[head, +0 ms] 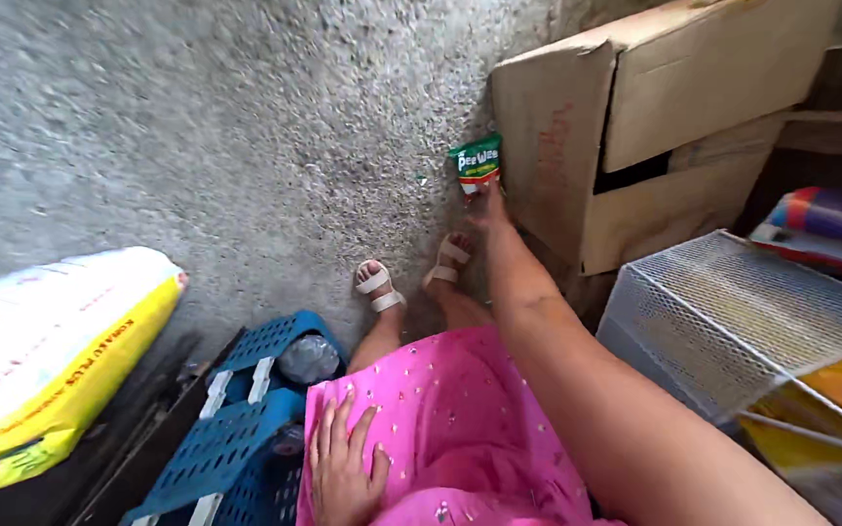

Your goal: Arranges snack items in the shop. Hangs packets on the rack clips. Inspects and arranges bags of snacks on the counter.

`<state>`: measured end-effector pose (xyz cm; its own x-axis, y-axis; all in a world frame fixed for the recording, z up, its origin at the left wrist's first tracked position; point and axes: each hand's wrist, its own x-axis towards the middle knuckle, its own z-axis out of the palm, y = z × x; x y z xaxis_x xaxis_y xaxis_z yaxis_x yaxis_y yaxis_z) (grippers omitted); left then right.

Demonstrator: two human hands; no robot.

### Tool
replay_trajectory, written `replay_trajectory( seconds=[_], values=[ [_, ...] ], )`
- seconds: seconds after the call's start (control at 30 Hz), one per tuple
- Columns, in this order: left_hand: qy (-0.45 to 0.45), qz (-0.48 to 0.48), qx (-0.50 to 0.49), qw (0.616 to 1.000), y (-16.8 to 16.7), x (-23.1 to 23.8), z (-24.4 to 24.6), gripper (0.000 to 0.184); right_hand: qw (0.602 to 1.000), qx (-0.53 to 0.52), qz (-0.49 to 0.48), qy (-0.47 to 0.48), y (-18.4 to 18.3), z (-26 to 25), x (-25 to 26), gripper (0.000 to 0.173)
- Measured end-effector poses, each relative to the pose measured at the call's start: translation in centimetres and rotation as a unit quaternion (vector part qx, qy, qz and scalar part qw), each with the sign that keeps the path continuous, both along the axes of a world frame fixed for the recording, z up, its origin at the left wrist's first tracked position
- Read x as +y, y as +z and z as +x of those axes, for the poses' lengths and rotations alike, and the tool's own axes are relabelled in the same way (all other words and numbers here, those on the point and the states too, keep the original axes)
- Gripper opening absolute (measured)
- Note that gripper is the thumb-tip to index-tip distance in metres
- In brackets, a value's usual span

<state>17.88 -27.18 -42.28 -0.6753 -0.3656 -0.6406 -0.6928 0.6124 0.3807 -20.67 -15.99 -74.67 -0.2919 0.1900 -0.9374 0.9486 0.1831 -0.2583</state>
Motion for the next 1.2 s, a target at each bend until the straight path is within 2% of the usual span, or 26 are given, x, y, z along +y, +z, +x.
replay_trajectory(
  seconds=[0.07, 0.13, 0.2, 0.3, 0.37, 0.47, 0.53, 0.57, 0.63, 0.7, 0.73, 0.8, 0.83, 0.9, 1.0, 1.1, 1.2],
  values=[
    [-0.003, -0.011, -0.005, 1.000, -0.3, -0.2, -0.6, 0.049, 0.995, 0.006, -0.027, -0.091, -2.8, -1.3, 0.1, 0.069],
    [-0.011, -0.025, -0.005, 1.000, -0.6, -0.3, -0.9, 0.048, 0.987, 0.001, -0.015, -0.161, -4.2, -2.2, -0.3, 0.062],
    [-0.014, -0.030, -0.001, 0.999, -0.7, -0.2, -1.0, 0.048, 0.987, 0.022, 0.030, -0.157, -3.9, -2.2, -0.8, 0.036],
    [-0.015, 0.003, -0.001, 1.000, -0.4, -0.2, -1.6, 0.048, 0.993, 0.048, 0.019, -0.106, -0.8, -1.4, -0.7, 0.017],
    [-0.010, 0.035, -0.002, 0.999, -0.1, -0.2, -2.0, 0.047, 0.998, 0.030, -0.003, -0.061, 2.5, -0.8, -1.2, 0.009],
    [-0.006, 0.092, -0.025, 0.995, 0.4, -0.3, -2.7, 0.043, 0.997, 0.008, -0.070, 0.038, 9.7, 2.1, -1.9, 0.024],
    [0.001, 0.158, -0.077, 0.984, 0.6, -0.6, -3.1, 0.040, 0.988, -0.036, -0.117, 0.099, 16.0, 4.0, -2.8, 0.033],
    [0.025, 0.205, -0.105, 0.973, 0.7, -1.1, -3.3, 0.039, 0.983, -0.049, -0.123, 0.130, 19.5, 5.2, -3.5, 0.033],
    [0.177, 0.282, -0.093, 0.938, 0.9, -3.0, -4.1, 0.040, 0.970, -0.060, -0.130, 0.196, 26.0, 7.0, -5.1, 0.028],
    [0.340, 0.237, -0.016, 0.910, 3.6, -6.0, -6.2, 0.060, 0.945, -0.059, -0.149, 0.284, 31.4, 7.8, -5.8, 0.028],
    [0.352, 0.182, 0.050, 0.917, 5.4, -8.2, -7.1, 0.076, 0.932, -0.057, -0.163, 0.317, 34.4, 8.2, -6.4, 0.026],
    [0.251, 0.082, 0.191, 0.946, 10.3, -13.6, -8.5, 0.097, 0.904, -0.058, -0.202, 0.372, 39.8, 8.6, -8.2, 0.022],
    [0.170, 0.040, 0.240, 0.955, 13.1, -16.2, -9.0, 0.096, 0.891, -0.061, -0.226, 0.389, 42.2, 8.7, -9.2, 0.020],
    [0.050, 0.018, 0.288, 0.956, 18.3, -20.4, -9.8, 0.079, 0.870, -0.076, -0.271, 0.405, 46.4, 8.2, -11.6, 0.021],
    [-0.015, 0.045, 0.304, 0.952, 24.0, -23.9, -10.0, 0.047, 0.844, -0.109, -0.328, 0.410, 51.8, 7.8, -15.6, 0.018],
    [0.014, 0.076, 0.361, 0.929, 27.0, -26.0, -10.3, 0.026, 0.812, -0.124, -0.391, 0.415, 55.1, 6.5, -19.3, 0.019],
    [0.067, 0.030, 0.458, 0.886, 28.3, -27.1, -11.9, 0.020, 0.794, -0.090, -0.433, 0.418, 57.3, 4.3, -21.8, 0.025]
  ],
)
